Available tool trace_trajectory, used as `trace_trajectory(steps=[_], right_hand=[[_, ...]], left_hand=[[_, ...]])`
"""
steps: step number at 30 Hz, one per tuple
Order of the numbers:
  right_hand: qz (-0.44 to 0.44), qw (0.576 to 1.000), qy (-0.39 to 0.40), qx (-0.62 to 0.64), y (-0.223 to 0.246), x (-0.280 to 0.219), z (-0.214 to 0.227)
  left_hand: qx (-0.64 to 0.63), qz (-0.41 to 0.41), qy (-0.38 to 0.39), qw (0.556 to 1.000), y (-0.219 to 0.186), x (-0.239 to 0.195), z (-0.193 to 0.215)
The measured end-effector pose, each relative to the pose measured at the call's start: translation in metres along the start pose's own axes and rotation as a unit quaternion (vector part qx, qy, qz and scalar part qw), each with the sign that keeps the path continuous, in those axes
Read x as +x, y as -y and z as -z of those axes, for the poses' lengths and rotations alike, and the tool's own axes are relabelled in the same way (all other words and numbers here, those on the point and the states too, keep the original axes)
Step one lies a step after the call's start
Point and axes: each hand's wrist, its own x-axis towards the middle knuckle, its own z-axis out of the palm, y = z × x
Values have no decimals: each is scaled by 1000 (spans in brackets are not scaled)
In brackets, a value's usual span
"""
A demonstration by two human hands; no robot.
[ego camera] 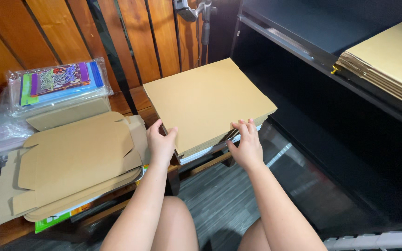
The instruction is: The person repeatedly picks up flat cardboard pieces from a stack on a small wooden stool and places them onto a black shelf to the right. The hands handle the cardboard directly without tools.
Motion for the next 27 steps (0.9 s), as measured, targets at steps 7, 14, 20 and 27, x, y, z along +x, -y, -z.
trace_trajectory(steps=[7,14,20,27], right_hand=[[6,1000,9,6,0,-2,4],[-35,985,-70,154,0,-7,3],[-228,825,-109,505,16,-33,-21],[-246,714,35,654,88,-61,11]], left_hand=[[-46,17,2,999,-42,-2,14],[-146,110,112,977,-50,-7,21],[-179,150,158,959,-59,-22,18],[-229,177,179,940,-88,-54,11]])
